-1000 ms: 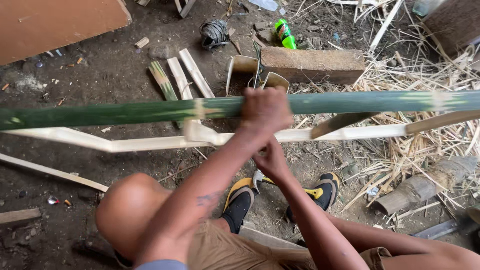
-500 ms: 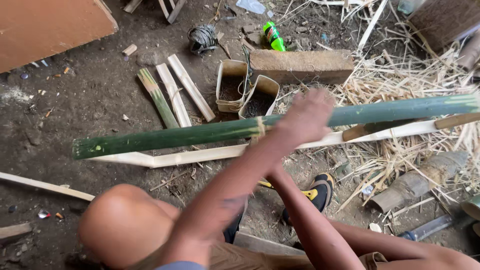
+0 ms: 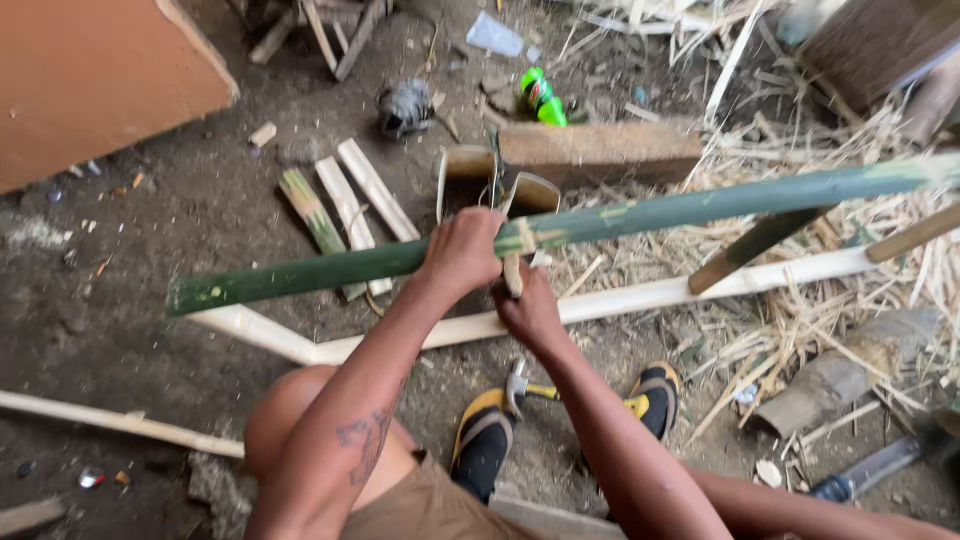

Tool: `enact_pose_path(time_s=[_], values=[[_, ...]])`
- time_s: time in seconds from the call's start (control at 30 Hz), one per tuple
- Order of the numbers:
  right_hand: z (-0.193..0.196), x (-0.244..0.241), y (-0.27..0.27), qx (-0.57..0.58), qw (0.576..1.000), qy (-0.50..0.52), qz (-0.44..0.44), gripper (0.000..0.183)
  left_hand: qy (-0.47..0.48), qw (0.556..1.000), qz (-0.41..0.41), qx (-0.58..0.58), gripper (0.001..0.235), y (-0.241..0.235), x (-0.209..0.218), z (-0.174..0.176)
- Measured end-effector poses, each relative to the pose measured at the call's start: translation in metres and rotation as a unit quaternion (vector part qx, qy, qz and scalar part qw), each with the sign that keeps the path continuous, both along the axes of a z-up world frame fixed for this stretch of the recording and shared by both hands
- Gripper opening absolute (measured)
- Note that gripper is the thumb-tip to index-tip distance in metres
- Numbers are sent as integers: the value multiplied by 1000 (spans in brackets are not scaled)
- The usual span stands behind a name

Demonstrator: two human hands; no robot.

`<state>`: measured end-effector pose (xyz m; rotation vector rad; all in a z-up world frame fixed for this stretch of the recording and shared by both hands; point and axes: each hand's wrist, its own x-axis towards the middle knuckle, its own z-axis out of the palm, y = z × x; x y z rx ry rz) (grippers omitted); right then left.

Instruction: The person uses a hammer to split a green bamboo pole into thin strips, then switches to a machete to split a larger bamboo log. The person works on a wooden support block and uses a pencil to mark the log.

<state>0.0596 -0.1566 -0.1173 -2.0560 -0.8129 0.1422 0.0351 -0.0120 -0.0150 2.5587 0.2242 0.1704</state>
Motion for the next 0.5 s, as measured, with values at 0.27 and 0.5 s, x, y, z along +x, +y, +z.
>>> enact_pose_path(time_s=[0.27,0.5], values=[[-10,-1,-2,46,998,-25,35,13,44,999,6,15,20,2,-1,-7],[-1,-3,-5,54,996,37,54,19,69,997,-11,30,18,0,-3,-1]])
